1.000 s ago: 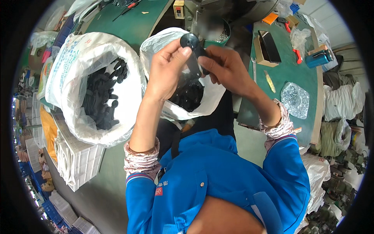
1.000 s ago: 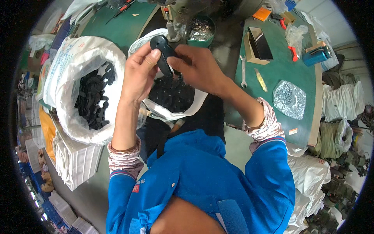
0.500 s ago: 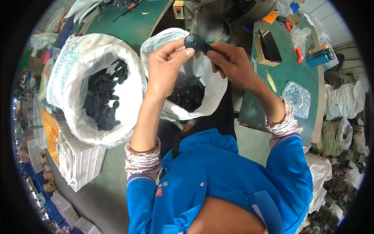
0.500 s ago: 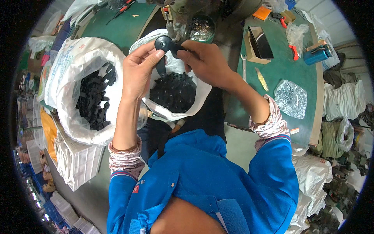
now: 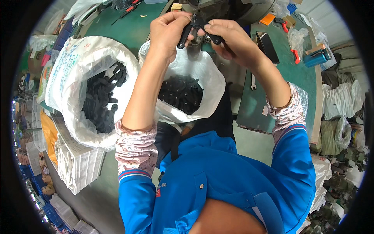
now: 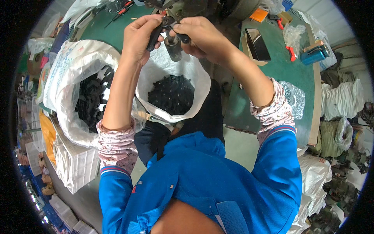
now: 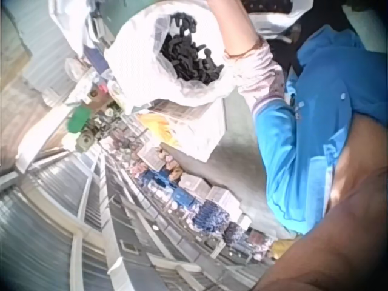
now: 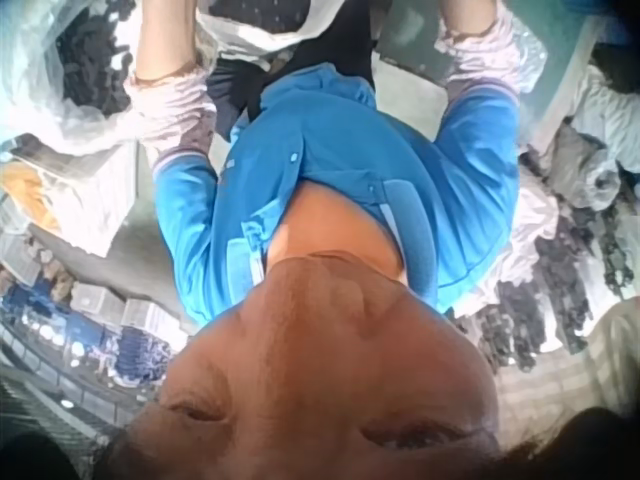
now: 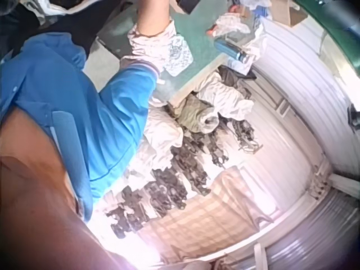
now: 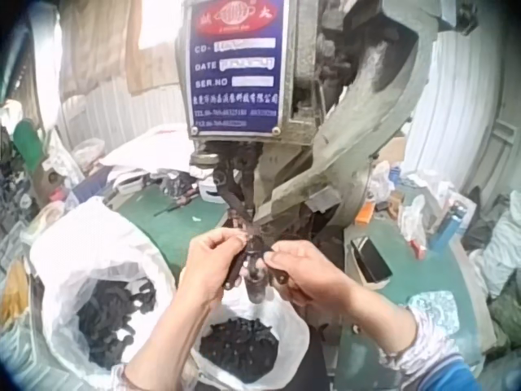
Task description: The person repeatedly picks black plastic parts from a white sack, attaches a small metal component to each part by hand, and places the assembled units into a second sack. The process continues in a repetitive cycle throughout the clip.
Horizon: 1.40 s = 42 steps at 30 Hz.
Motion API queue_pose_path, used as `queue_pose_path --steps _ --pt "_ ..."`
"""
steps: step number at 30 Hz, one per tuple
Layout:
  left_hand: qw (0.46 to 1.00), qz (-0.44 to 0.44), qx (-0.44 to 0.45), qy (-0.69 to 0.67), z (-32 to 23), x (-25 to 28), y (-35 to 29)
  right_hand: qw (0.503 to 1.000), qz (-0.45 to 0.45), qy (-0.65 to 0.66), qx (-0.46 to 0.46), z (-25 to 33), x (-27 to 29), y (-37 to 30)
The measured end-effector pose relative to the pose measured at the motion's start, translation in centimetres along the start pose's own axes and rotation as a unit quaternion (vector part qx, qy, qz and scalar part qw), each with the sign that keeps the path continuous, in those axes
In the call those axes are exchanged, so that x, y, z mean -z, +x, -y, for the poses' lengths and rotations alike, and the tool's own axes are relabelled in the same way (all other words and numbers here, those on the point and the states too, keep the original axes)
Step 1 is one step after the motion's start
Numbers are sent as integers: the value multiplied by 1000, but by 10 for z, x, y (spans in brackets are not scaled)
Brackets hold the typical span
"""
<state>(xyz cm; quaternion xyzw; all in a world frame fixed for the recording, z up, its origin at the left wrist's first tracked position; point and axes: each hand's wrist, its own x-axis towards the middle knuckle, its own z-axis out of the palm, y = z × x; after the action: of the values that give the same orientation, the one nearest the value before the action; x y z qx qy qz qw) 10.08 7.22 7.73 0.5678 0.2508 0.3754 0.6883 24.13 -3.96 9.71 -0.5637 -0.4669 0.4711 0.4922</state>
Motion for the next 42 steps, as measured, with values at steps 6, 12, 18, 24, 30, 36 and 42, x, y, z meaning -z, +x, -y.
queue_pose_path --steps 6,12,18,24,30,36,42 --pt "996 -54 35 -59 33 41 -23 998 -37 17 -41 -18 -4 -9" --pt "940 -310 8 144 80 174 -39 995 -55 60 -49 -15 -9 -14" --pt "791 -135 30 596 81 248 -41 997 -62 43 -6 -5 -12 -12" --pt "692 5 195 695 85 255 -5 893 -102 -384 209 -39 -42 -16" --pt "713 36 245 656 66 244 -1 954 -9 -282 105 -95 -83 -63" --pt "680 -55 169 712 92 238 -41 977 -50 -205 22 -125 -96 -93" --pt "795 -81 164 578 77 246 -81 975 -57 -211 27 -128 -98 -91"
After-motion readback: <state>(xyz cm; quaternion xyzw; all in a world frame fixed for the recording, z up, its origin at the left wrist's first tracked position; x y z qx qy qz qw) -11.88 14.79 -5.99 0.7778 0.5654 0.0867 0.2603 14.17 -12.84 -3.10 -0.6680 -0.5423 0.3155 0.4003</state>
